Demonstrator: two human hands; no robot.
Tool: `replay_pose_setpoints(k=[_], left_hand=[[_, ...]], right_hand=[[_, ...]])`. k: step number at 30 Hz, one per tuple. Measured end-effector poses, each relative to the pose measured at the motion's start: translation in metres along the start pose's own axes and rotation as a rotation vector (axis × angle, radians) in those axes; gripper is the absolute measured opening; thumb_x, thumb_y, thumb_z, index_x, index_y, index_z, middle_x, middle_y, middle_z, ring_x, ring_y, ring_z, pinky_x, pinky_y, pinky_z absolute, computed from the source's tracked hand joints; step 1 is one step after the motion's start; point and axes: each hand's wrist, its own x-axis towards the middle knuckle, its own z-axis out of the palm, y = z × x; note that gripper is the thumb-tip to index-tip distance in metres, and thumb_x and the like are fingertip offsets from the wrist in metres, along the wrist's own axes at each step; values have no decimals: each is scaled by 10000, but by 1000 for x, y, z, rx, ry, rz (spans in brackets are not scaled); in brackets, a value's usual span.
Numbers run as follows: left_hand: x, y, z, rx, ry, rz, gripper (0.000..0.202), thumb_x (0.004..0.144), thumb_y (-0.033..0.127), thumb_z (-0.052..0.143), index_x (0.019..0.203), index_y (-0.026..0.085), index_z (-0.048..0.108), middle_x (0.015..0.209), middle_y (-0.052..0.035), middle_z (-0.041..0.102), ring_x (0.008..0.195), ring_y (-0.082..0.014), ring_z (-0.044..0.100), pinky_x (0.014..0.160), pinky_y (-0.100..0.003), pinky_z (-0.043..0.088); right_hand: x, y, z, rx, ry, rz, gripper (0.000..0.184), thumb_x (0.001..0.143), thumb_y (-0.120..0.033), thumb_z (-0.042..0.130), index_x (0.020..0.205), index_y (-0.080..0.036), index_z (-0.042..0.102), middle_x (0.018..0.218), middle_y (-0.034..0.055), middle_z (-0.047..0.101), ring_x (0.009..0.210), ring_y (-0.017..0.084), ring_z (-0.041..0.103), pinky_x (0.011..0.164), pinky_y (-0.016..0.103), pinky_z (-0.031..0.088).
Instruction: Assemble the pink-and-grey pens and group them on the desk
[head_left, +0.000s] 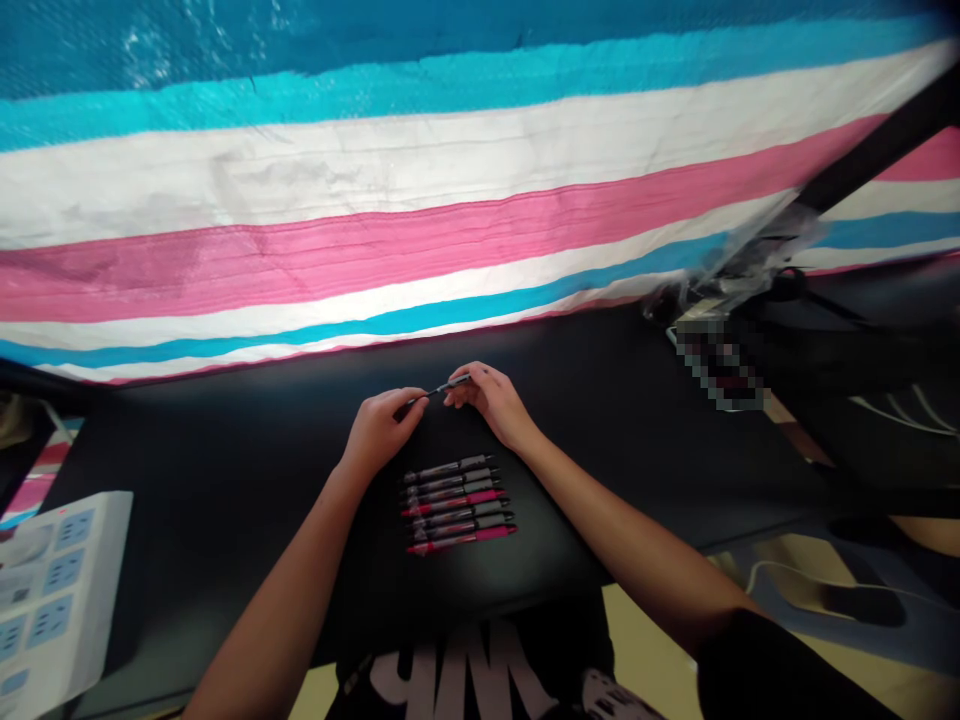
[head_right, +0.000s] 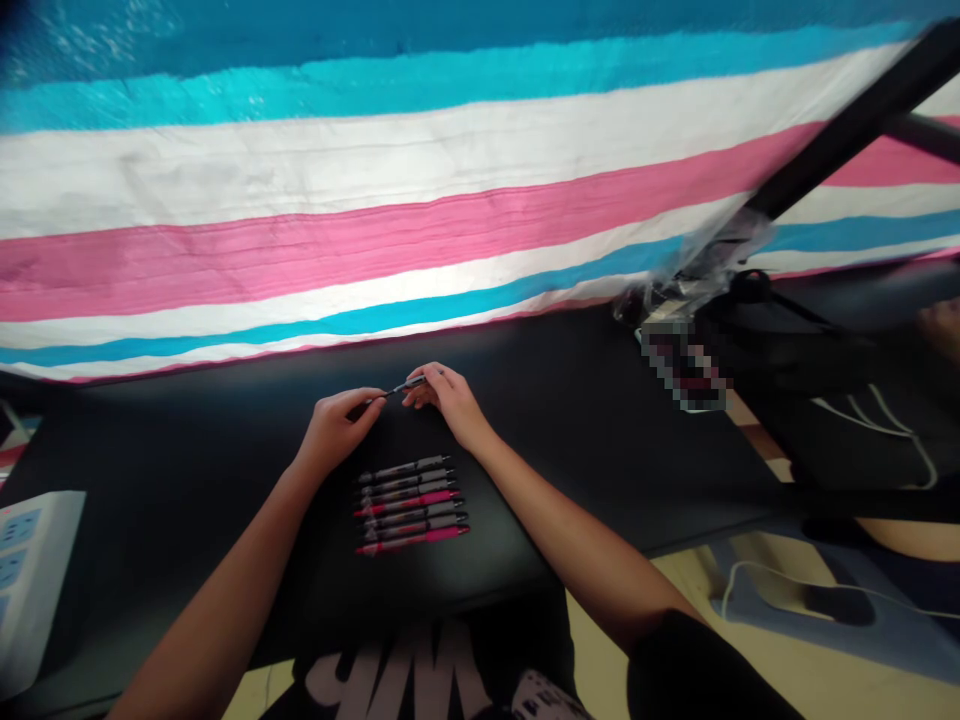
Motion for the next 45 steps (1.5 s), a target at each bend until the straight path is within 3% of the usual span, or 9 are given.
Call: replay_pose_setpoints(k=[8, 12, 17, 23, 28, 33, 37, 45], left_hand=[[-1, 2, -2, 38, -35, -67, 145, 947, 319, 663, 919, 194, 731, 690, 12, 697, 579, -130, 603, 592, -252, 418], [-1, 2, -2, 38, -32, -73, 154, 938, 333, 680, 963, 187, 725, 640, 34, 629, 561, -118, 563, 589, -242, 403], [0, 1, 0, 16, -12, -22, 162, 954, 322, 654, 999, 180, 718, 715, 9, 649, 597, -122, 569, 606, -247, 424], [-2, 0, 0, 1, -15, 28, 185, 1003, 304, 588, 949, 181, 716, 798, -28, 710, 645, -138, 600, 624, -262, 445], [-1, 0, 1, -1, 15, 53, 176, 1005, 302, 603, 984, 187, 734, 861, -44, 750, 677, -150, 646, 646, -271, 471], [1, 0, -1, 8, 76, 45, 162, 984, 312, 644, 1025, 194, 749, 860, -38, 749, 695, -155, 655, 668, -275, 495], [1, -1, -3, 46, 99, 19, 192, 958, 322, 672, 1075, 182, 735, 790, -18, 696, 652, -147, 607, 655, -278, 493], [1, -1, -3, 32, 115, -8, 231, 1009, 256, 545, 1129, 161, 718, 968, -72, 749, 774, -174, 670, 735, -300, 535]], right_hand=[[-5, -1, 5, -55, -147, -18, 334, 829, -430, 813, 1023, -233, 625, 967, 45, 779, 823, 196, 765, 715, 302, 558], [-4, 0, 3, 53, -119, 22, 303, 847, -421, 791, 1010, -241, 611, 953, 34, 785, 800, 180, 751, 706, 297, 561], [0, -1, -2, 217, 3, 45, 283, 842, -400, 780, 1015, -236, 627, 910, 11, 774, 716, 142, 712, 644, 264, 531], [2, -1, -1, 207, 67, 15, 289, 830, -421, 788, 992, -218, 660, 846, 3, 764, 706, 143, 727, 641, 253, 527], [-1, -3, 1, 153, 0, 56, 296, 803, -394, 828, 956, -206, 658, 827, 7, 760, 742, 158, 755, 666, 250, 538], [-3, -5, 2, 236, -93, 137, 307, 814, -397, 817, 927, -219, 594, 880, 34, 792, 812, 200, 787, 746, 293, 573], [-2, -4, 2, 267, -66, 103, 249, 823, -333, 791, 964, -228, 615, 977, 40, 809, 871, 206, 794, 769, 298, 583], [-4, -7, 1, 279, -73, 43, 141, 803, -230, 747, 921, -210, 673, 1103, 69, 792, 927, 207, 785, 816, 313, 596]])
